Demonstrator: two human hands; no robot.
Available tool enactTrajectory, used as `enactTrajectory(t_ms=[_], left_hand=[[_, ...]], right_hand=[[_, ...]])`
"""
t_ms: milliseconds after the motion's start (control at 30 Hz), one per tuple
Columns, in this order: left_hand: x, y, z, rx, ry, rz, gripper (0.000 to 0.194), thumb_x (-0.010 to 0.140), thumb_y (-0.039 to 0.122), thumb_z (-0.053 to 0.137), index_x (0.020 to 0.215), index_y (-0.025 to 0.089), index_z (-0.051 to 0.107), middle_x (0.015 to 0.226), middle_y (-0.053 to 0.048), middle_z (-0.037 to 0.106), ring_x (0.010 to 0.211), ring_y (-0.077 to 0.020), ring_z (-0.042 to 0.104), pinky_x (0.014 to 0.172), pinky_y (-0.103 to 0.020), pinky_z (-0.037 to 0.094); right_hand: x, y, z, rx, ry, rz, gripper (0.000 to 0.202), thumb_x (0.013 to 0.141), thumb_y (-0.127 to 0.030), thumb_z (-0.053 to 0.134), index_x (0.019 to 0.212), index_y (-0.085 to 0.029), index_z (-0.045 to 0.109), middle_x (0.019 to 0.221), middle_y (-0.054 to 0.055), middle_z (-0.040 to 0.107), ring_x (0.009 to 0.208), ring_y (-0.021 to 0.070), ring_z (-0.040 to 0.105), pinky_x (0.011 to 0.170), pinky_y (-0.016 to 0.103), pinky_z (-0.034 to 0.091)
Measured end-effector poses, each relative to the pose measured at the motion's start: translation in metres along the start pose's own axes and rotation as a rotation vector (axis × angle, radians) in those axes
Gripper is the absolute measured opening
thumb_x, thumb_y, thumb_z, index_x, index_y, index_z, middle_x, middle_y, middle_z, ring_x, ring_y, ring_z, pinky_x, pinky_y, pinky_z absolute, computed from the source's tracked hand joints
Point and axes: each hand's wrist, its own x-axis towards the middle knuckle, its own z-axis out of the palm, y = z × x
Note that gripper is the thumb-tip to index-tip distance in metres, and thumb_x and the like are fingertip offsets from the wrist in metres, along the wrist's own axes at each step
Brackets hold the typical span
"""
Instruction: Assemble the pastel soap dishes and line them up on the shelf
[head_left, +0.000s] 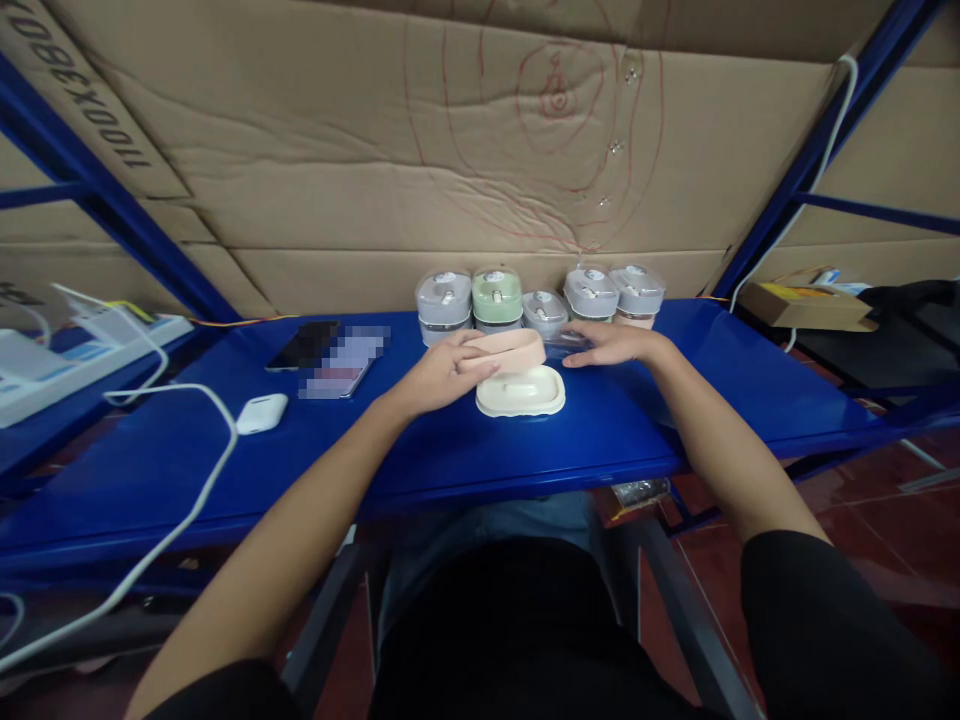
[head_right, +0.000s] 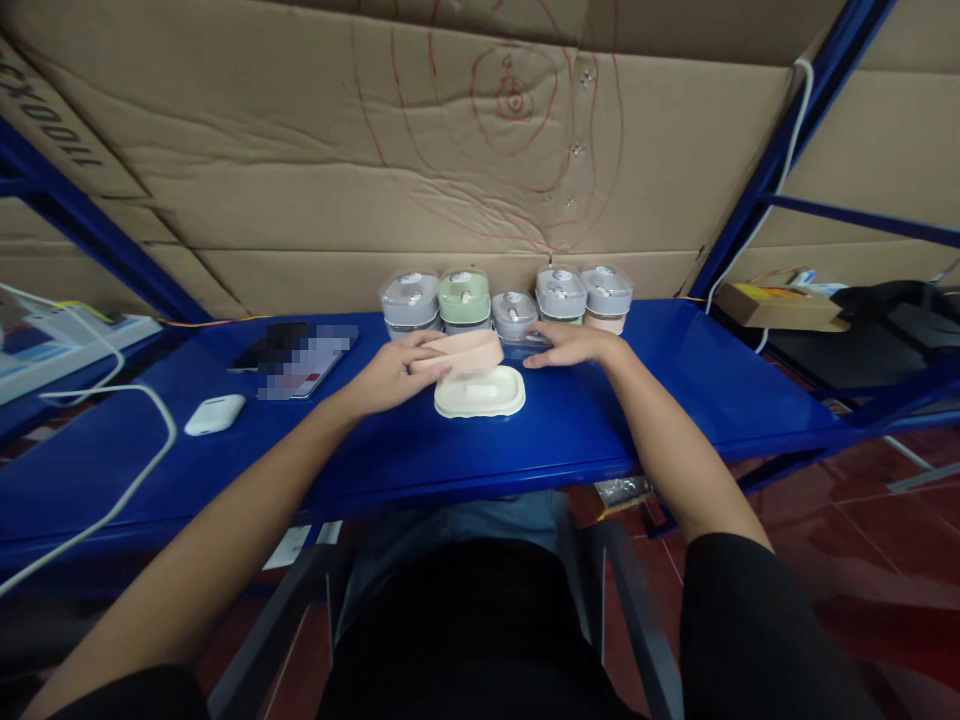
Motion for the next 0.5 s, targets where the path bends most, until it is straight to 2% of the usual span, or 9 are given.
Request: enactTrajectory(t_ms=[200,367,500], left_hand=[[0.001,-0.014,-0.031,0.283,-0.016,-0.118,0.053,0.098,0.069,0.064,0.099,0.022,0.086,0.126,-0.016,0.077,0.125,-0.0394,0.072,0.121,-0.062,0.052],[0.002,-0.025,-0.036,0.354,-0.043,-0.171,0.055,0.095,0.072,0.062,0.090,0.021,0.080,0.118,-0.017,0.076,0.118,-0.0392,0.071,0.114,-0.059,0.056],[0.002,-0.030,-0.038,0.385,-0.048,-0.207,0.048,0.088,0.071,0.073,0.081,0.024,0.077,0.107,-0.016,0.075,0.112,-0.0395,0.070,0.107,-0.055,0.057]], right_hand=[[0.002,0.003,0.003,-0.059,-0.007,0.052,0.099,0.076,-0.072,0.093,0.160,-0.028,0.066,0.159,0.013,0.072,0.141,0.0435,0.072,0.122,0.064,0.059],[0.006,0.004,0.006,-0.106,-0.001,0.105,0.110,0.066,-0.066,0.101,0.162,-0.028,0.063,0.161,0.016,0.070,0.144,0.0473,0.069,0.122,0.067,0.057],[0.007,0.003,0.007,-0.099,-0.006,0.119,0.113,0.064,-0.065,0.102,0.161,-0.024,0.063,0.163,0.019,0.068,0.146,0.0487,0.067,0.123,0.067,0.056]])
